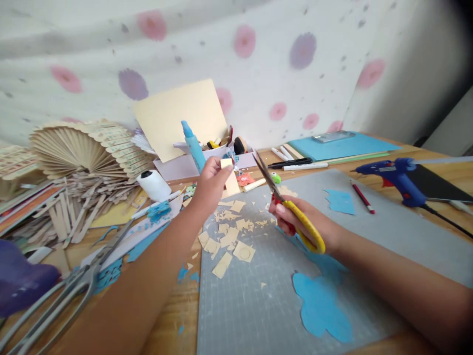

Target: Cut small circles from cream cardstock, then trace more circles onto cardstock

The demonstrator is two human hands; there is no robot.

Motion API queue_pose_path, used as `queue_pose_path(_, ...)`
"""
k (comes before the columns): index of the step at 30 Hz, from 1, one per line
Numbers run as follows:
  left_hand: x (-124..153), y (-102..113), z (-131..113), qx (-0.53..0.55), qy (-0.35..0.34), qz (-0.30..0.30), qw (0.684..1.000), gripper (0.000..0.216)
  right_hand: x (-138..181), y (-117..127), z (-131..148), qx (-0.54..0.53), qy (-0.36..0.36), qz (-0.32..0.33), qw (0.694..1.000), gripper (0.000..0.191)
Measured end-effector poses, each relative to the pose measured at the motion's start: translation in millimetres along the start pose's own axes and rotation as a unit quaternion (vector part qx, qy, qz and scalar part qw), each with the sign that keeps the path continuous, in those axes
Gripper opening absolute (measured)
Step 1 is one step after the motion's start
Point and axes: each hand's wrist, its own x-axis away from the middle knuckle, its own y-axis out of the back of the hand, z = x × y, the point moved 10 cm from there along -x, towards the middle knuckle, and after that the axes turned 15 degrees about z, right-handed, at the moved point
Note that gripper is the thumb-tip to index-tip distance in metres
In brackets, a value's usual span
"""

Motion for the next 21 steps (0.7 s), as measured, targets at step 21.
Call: queue_pose_path(21,17,-10,1,0.189,0.010,0.030,0.981,0.034,-1,-6,-10,0.050,-0.051,0.034,0.997,0.045)
